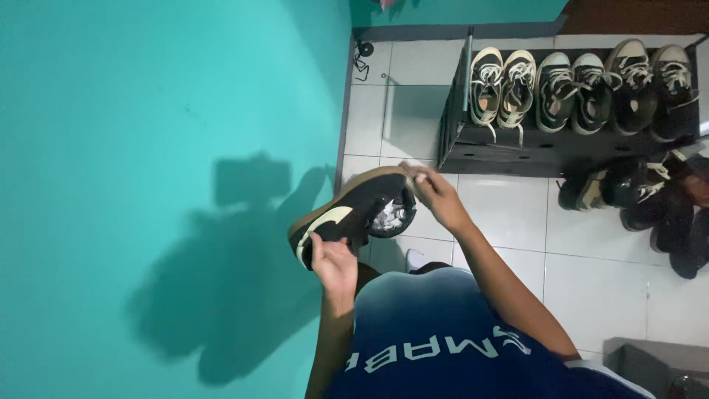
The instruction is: The person cleans a shoe using a brush, rubbing the brush against different parts of the shoe including the sole and the upper, while holding the shoe by hand and moving it to reach all sides.
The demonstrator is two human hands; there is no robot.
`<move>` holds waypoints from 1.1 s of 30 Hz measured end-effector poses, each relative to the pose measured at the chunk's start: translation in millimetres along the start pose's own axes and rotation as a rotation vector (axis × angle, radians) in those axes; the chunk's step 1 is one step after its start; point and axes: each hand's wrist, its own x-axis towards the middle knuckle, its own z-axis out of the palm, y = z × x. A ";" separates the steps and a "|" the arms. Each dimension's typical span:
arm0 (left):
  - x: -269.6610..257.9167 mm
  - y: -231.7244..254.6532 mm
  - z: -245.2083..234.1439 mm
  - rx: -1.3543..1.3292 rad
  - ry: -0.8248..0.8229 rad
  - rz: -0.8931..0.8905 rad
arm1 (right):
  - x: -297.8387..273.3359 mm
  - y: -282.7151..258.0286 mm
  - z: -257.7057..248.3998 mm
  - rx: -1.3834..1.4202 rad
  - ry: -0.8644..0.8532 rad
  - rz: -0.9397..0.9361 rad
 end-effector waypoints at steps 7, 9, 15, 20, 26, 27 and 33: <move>6.1 -18.4 61.9 -0.107 0.382 -0.045 | -18.1 6.0 14.3 -0.016 -0.128 0.159; 5.3 -24.6 58.2 -0.135 0.391 -0.034 | -26.0 0.0 25.4 0.042 -0.213 0.090; 5.1 -31.1 40.6 -0.071 0.417 -0.089 | -43.1 -6.1 50.8 0.536 -0.212 0.224; 13.6 -17.1 72.0 -0.037 0.382 -0.194 | -34.9 1.8 56.0 0.575 -0.174 0.120; 22.9 -19.9 91.0 0.080 0.141 -0.343 | -32.9 -0.9 59.5 0.413 -0.002 0.127; 22.8 -16.8 87.4 0.113 0.163 -0.380 | -33.5 -0.5 62.6 0.414 0.018 0.143; 22.9 -17.1 61.2 0.580 0.268 -0.631 | -38.6 3.2 60.8 0.342 0.119 0.142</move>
